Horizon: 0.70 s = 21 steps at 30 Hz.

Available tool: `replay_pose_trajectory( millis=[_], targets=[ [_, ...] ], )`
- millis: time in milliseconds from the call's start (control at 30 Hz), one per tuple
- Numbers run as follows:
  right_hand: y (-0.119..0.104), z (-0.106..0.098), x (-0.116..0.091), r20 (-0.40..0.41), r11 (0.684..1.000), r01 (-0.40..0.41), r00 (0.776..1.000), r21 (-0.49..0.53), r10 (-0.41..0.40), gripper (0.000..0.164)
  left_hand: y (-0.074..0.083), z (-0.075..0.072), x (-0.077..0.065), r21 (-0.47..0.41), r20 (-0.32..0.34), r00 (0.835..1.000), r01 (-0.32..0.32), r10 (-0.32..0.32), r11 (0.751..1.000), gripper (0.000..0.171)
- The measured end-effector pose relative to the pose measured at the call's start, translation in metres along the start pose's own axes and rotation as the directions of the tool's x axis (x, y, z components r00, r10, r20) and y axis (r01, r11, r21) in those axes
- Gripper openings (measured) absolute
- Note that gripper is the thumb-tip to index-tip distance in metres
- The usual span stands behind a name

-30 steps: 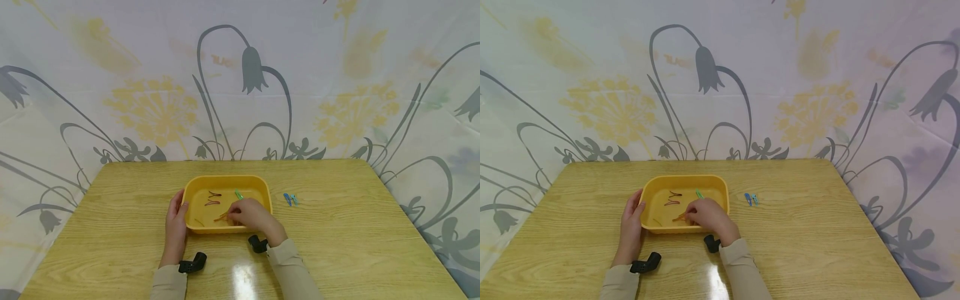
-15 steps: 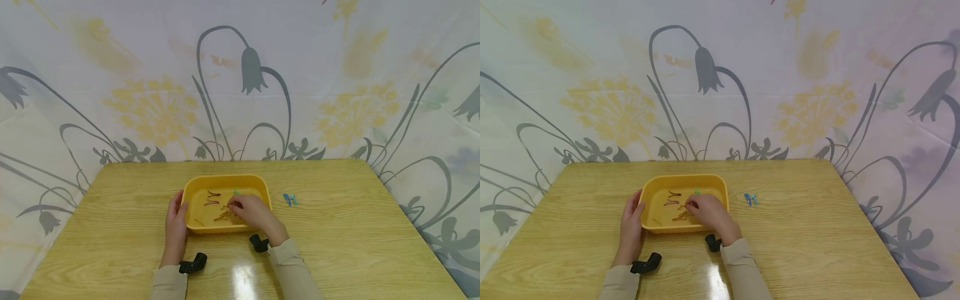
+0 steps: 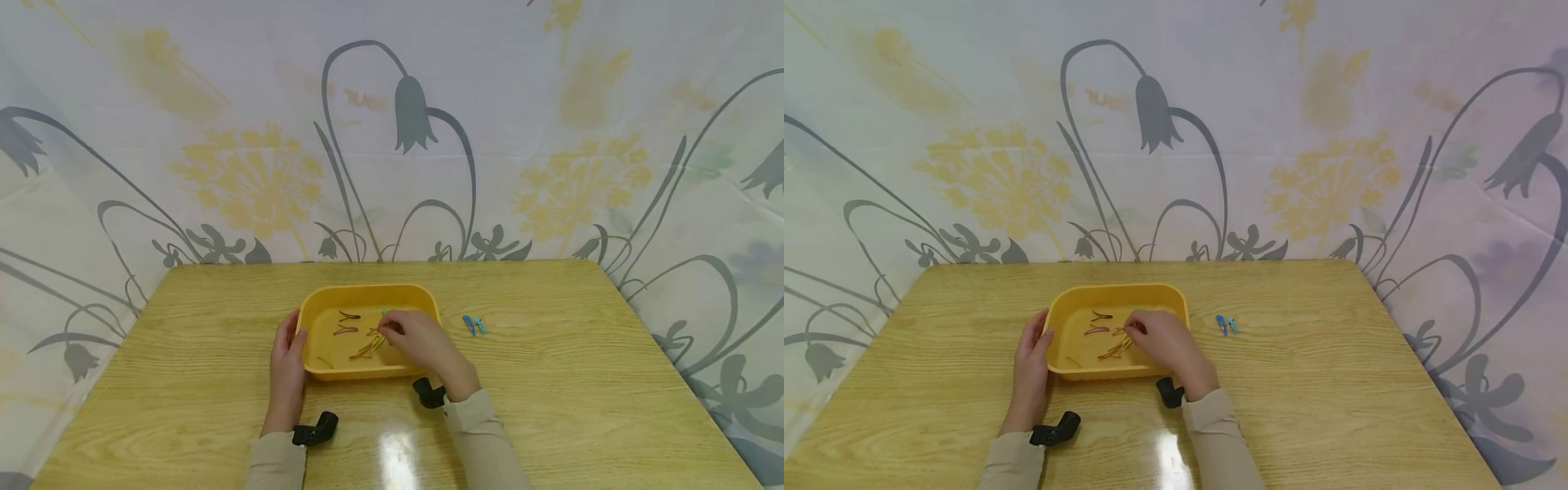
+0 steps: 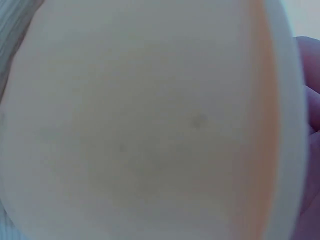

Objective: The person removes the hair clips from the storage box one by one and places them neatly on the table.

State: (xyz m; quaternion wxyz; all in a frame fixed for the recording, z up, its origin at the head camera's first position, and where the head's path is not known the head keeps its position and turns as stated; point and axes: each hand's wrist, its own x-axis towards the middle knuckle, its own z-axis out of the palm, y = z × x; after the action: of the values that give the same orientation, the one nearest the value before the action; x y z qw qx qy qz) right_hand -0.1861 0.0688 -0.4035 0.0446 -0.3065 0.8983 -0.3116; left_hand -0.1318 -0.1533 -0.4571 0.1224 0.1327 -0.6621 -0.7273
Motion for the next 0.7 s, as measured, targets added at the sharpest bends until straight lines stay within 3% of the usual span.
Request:
replay_pose_trajectory(
  millis=[700],
  targets=[
    [0.006, -0.02, -0.006, -0.084, 0.999, -0.039, 0.996, -0.015, 0.037, 0.013, -0.002, 0.0, 0.001, -0.002, -0.013, 1.0, 0.015, -0.015, 1.0, 0.038]
  ],
)
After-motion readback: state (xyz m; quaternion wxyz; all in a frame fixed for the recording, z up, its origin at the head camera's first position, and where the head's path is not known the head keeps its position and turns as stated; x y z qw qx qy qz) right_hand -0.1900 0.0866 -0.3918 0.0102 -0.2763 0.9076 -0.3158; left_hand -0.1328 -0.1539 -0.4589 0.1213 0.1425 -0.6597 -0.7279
